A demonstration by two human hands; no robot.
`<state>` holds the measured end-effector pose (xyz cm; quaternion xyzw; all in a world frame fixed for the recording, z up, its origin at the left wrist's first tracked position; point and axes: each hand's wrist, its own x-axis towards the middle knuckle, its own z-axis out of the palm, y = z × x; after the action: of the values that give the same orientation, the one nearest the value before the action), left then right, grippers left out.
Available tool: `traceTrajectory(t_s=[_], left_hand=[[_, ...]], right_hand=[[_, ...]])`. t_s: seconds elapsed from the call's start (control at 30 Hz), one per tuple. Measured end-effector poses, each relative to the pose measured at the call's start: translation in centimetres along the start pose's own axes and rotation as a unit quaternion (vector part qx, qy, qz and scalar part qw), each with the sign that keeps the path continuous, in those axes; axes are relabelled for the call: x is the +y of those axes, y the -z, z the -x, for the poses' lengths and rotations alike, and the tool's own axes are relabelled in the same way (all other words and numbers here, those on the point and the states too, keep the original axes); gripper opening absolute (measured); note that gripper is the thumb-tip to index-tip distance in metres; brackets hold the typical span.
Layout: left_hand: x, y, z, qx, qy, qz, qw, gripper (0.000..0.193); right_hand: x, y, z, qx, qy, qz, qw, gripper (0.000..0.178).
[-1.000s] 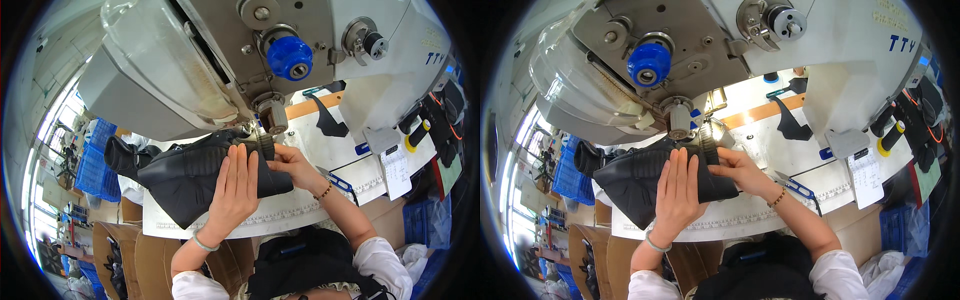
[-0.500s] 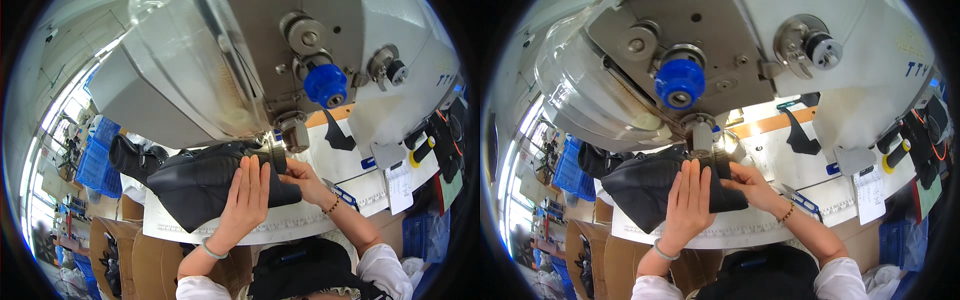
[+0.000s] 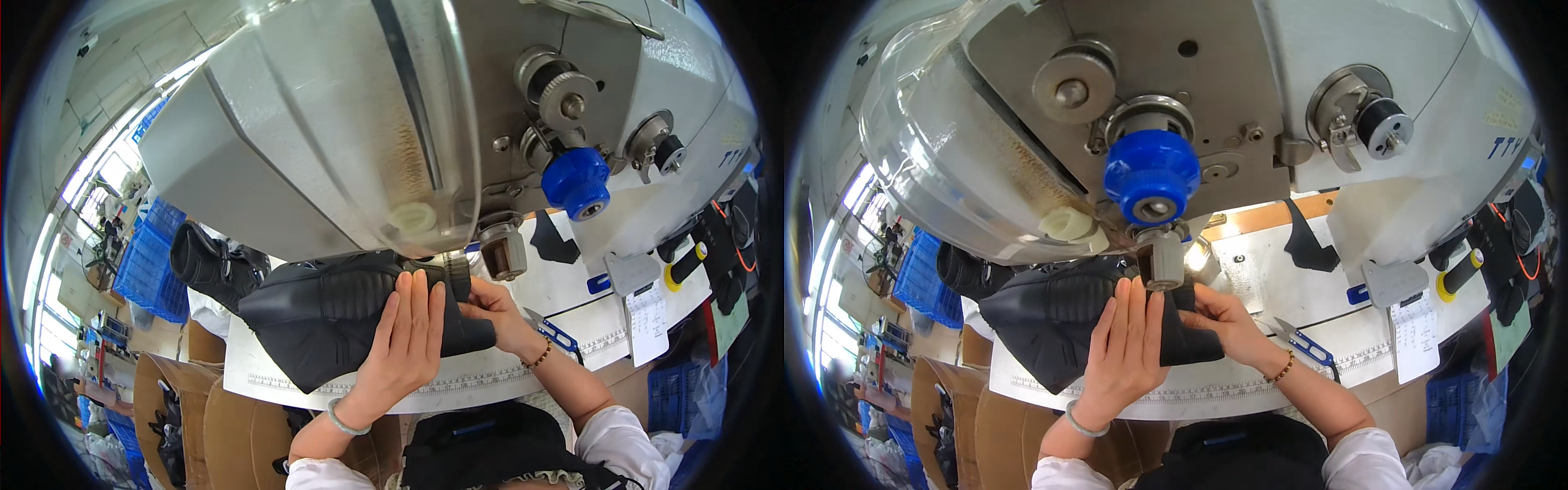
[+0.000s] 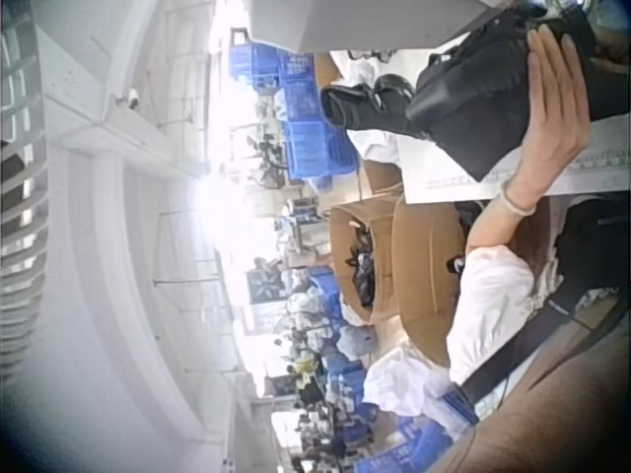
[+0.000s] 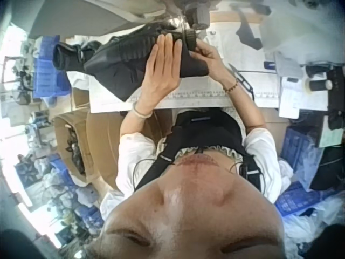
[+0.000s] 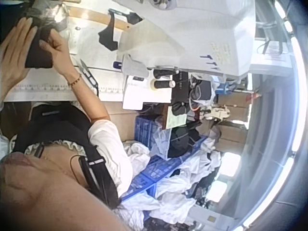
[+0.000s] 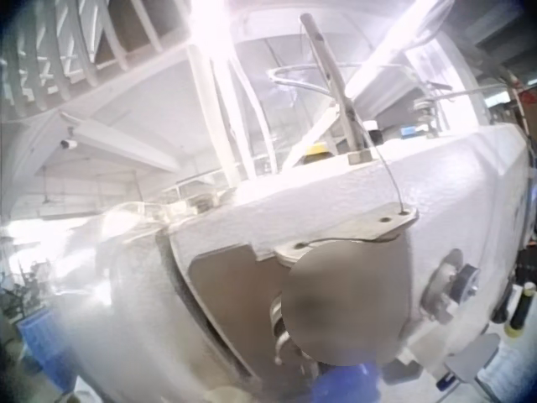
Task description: The person positions boot components under a sewing machine, stitches along the edges to join them, trims loose thread using thread snips, and sews additional sections of the boot upper.
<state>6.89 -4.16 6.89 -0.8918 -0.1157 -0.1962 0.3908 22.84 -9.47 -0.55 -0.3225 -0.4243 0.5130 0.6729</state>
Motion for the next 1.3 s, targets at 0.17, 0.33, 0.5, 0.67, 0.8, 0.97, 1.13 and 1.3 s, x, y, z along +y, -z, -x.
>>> traceTrajectory(t_s=[0.17, 0.33, 0.5, 0.67, 0.8, 0.97, 1.13, 1.3], left_hand=[[-0.2, 0.0, -0.3, -0.013, 0.012, 0.025, 1.000, 0.039], [0.0, 0.2, -0.5, -0.026, 0.018, 0.039, 0.999, 0.040], [0.4, -0.2, -0.4, -0.005, 0.066, 0.136, 0.989, 0.041], [0.7, -0.3, -0.5, 0.014, 0.053, 0.104, 0.993, 0.040], [0.7, -0.6, -0.2, 0.030, 0.050, 0.091, 0.994, 0.038], [1.3, -0.3, -0.5, 0.025, 0.046, 0.081, 0.995, 0.036], [1.2, 0.0, -0.5, 0.020, 0.048, 0.080, 0.995, 0.037], [0.8, 0.0, -0.6, 0.016, 0.033, 0.078, 0.996, 0.038]], right_hand=[[-0.2, -0.4, -0.3, 0.012, 0.007, -0.015, 1.000, 0.025], [0.7, 0.3, 0.4, 0.005, -0.022, -0.042, 0.999, 0.025], [0.4, 0.2, 0.5, 0.013, -0.030, -0.024, 0.999, 0.026], [-0.1, 0.9, -0.1, -0.036, 0.005, 0.043, 0.998, 0.027], [-0.3, 0.7, -0.3, -0.048, 0.000, 0.029, 0.998, 0.027], [-0.3, 1.1, -0.1, -0.040, -0.006, 0.008, 0.999, 0.026], [-0.4, 0.9, 0.1, -0.031, -0.018, 0.010, 0.999, 0.025], [-0.1, 0.9, 0.0, -0.022, -0.019, -0.023, 0.999, 0.025]])
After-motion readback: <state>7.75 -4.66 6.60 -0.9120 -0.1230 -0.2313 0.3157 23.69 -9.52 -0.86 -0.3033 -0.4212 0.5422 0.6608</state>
